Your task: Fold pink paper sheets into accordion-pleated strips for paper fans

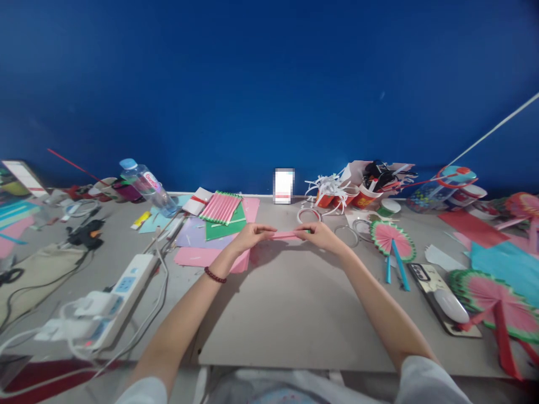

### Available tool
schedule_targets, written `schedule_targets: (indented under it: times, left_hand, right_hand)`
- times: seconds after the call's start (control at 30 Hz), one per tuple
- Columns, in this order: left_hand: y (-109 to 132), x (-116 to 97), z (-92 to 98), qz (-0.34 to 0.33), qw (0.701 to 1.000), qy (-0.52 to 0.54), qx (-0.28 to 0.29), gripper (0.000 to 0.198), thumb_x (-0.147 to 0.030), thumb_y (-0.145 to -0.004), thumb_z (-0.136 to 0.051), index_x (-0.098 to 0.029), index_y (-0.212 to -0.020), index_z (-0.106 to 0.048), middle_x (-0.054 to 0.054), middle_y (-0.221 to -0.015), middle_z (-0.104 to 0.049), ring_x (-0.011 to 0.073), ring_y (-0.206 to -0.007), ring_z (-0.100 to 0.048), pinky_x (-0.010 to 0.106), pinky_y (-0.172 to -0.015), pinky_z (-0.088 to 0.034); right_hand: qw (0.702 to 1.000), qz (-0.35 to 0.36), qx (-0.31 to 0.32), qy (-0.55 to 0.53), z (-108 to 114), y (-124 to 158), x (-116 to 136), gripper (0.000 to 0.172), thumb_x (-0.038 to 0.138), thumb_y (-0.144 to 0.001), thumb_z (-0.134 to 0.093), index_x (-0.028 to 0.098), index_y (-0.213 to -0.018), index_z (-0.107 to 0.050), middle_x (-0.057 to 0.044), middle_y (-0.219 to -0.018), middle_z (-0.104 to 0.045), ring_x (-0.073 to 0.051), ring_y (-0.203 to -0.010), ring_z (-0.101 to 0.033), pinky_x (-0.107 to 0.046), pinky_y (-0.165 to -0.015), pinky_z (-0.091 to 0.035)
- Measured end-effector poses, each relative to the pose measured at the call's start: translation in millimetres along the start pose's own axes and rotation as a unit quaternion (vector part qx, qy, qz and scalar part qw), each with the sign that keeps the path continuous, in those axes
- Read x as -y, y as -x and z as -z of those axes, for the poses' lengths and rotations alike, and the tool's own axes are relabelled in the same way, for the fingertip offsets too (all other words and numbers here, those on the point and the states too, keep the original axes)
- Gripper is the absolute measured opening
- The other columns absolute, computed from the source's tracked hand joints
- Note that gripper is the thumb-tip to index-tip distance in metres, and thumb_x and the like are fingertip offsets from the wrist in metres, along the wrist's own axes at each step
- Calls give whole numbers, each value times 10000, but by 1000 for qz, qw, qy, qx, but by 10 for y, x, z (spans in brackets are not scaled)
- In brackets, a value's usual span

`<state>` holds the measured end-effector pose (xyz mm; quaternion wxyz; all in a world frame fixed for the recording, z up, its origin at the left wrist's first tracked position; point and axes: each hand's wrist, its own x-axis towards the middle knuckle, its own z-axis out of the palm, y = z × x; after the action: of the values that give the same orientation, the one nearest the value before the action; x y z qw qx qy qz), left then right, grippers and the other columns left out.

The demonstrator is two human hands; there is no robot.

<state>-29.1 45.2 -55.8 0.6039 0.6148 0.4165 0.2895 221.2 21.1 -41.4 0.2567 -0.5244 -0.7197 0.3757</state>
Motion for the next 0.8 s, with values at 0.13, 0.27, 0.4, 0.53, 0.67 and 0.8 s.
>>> schedule_targets:
  times: [0.13,0.27,0.4,0.53,0.67,0.8]
  left_hand:
    - [-18,14,12,7,1000,19,6,412,-396,-700,-732,-120,-1002,-684,91,-874,-737,209,-829,-695,326,-837,-517]
    - [-23,24,33,-9,1000,-23,-5,356,-381,-729,-704,-119,-969,-684,103,-940,-727,201,-822,-691,308,-791,-523]
    - [-3,-4,64,-18,994,-107,16,318,-349,-755,-674,-121,-976,-688,103,-946,-724,194,-835,-670,280,-751,-504]
    - [35,-64,68,-39,972,-227,40,261,-317,-775,-644,-144,-961,-705,74,-903,-723,183,-804,-643,261,-698,-468]
    - [51,-63,-5,-115,925,-361,-25,137,-199,-811,-575,-160,-860,-696,47,-862,-689,156,-757,-605,256,-673,-435]
    - [24,70,-128,-216,800,-546,-124,135,-121,-844,-524,-165,-888,-643,57,-887,-638,206,-888,-568,331,-779,-402]
  right_hand:
    - [999,5,32,4,34,-2,-33,330,367,-836,-503,155,-973,-715,-33,-777,-679,-132,-663,-552,-241,-615,-401]
    - [997,14,72,29,66,3,-51,315,326,-841,-490,181,-1011,-711,-36,-867,-702,-147,-725,-580,-244,-654,-421]
    - [996,3,87,27,92,17,-39,296,309,-825,-510,175,-998,-711,-35,-876,-709,-148,-728,-592,-244,-661,-425]
    - [997,-1,71,38,96,32,-21,248,290,-821,-520,186,-931,-716,-21,-829,-706,-144,-710,-594,-242,-658,-419]
    - [991,42,-3,130,6,8,-55,188,255,-827,-527,208,-866,-705,-19,-822,-698,-151,-723,-587,-253,-681,-410]
    - [944,119,-120,283,-191,-75,-171,143,137,-814,-518,182,-817,-654,-62,-844,-664,-199,-878,-561,-278,-750,-395]
